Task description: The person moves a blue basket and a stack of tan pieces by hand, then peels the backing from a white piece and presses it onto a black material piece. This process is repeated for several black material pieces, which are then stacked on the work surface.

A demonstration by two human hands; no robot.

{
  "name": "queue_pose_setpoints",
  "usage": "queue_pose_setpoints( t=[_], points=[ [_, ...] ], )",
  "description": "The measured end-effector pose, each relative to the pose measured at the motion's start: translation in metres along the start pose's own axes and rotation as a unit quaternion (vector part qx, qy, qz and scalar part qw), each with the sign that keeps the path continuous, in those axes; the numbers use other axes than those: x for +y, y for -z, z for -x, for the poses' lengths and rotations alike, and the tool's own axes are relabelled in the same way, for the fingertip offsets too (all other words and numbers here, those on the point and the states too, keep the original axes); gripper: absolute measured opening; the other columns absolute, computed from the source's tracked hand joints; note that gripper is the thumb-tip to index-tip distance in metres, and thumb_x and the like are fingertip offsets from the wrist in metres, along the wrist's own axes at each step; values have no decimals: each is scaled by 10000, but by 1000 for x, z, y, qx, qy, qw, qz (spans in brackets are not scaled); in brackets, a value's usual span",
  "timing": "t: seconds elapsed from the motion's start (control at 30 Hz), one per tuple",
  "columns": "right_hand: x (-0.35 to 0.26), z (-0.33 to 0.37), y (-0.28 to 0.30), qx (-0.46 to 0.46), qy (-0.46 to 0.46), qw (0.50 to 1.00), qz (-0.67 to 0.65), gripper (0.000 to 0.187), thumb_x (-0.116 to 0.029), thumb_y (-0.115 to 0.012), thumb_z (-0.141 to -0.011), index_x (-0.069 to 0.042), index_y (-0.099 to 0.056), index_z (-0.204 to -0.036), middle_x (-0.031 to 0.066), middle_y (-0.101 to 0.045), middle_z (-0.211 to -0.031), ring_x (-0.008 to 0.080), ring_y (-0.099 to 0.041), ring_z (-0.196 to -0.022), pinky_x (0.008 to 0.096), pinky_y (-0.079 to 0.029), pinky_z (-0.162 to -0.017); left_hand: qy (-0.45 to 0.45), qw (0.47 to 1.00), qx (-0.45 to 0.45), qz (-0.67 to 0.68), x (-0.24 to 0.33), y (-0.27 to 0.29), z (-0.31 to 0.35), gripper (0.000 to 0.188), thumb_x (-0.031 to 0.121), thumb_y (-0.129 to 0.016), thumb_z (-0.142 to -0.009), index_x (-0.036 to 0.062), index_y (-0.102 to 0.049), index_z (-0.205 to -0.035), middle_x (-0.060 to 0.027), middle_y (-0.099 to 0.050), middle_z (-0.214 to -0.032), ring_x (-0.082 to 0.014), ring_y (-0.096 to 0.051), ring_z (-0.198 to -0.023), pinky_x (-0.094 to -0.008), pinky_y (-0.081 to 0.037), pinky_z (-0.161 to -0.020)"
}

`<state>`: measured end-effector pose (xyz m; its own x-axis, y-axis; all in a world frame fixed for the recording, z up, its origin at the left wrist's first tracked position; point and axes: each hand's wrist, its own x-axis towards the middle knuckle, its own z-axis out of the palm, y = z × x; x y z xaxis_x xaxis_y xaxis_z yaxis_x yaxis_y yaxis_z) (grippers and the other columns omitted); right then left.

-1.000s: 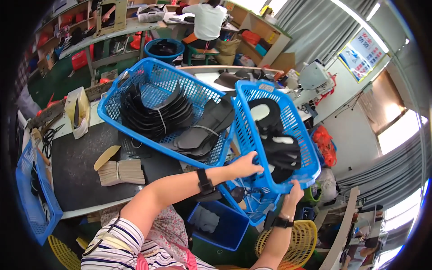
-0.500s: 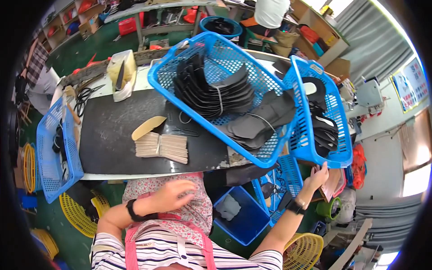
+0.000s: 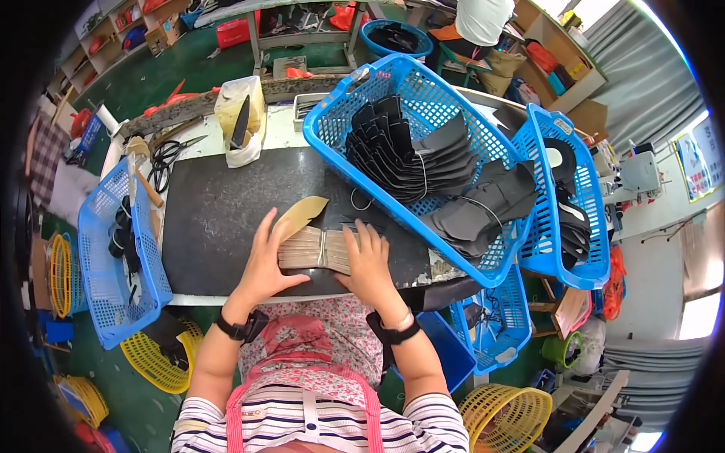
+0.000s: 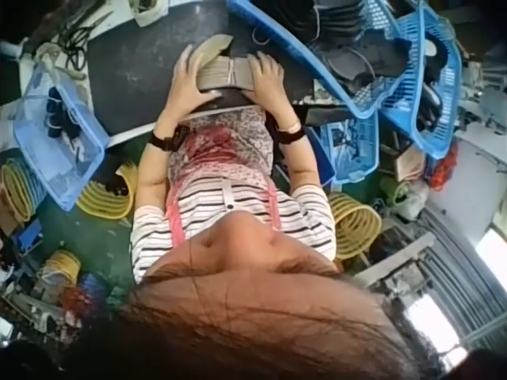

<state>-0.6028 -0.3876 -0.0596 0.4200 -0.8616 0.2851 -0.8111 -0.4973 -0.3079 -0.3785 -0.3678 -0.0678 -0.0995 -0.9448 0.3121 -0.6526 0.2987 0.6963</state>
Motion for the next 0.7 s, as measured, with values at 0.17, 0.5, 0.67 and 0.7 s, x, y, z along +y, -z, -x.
queue_pose_setpoints(
  t=[0.17, 0.5, 0.67, 0.7],
  points=[
    [7, -34, -32, -37, 32, 987, -156, 749, -94, -799, -582, -15, -470, -1250, 192, -501, -1225, 390, -451, -1131, 462, -397, -970, 8, 997, -69, 15, -29, 2, -9, 735, 110, -812, -555, 71, -489, -1213, -185, -470, -1292, -396, -464, -1194, -427, -404, -1012],
    [-50, -97, 24, 107, 147, 969, -165, 460, -147, -750, -682, -31, -575, -1091, 154, -581, -1094, 337, -559, -1032, 421, -465, -875, 88, 980, 147, -103, -102, 82, 10, 690, 11, -749, -565, 39, -491, -1205, -161, -544, -1133, -366, -530, -1082, -408, -436, -944],
    [71, -60, 121, 192, -187, 962, -43, 260, -166, -704, -797, 18, -613, -957, 170, -629, -864, 317, -636, -778, 371, -515, -681, 161, 959, 195, -129, -132, 89, 18, 711, 63, -780, -618, 12, -449, -1245, -172, -508, -1193, -364, -496, -1125, -421, -382, -996],
    [114, -41, 125, 168, -230, 957, 62, 279, -205, -696, -811, 22, -612, -950, 173, -638, -872, 324, -641, -768, 375, -516, -673, 161, 960, 190, -130, -134, 86, 15, 738, 73, -790, -619, 8, -431, -1261, -179, -494, -1205, -369, -483, -1137, -425, -372, -1004]
  ],
)
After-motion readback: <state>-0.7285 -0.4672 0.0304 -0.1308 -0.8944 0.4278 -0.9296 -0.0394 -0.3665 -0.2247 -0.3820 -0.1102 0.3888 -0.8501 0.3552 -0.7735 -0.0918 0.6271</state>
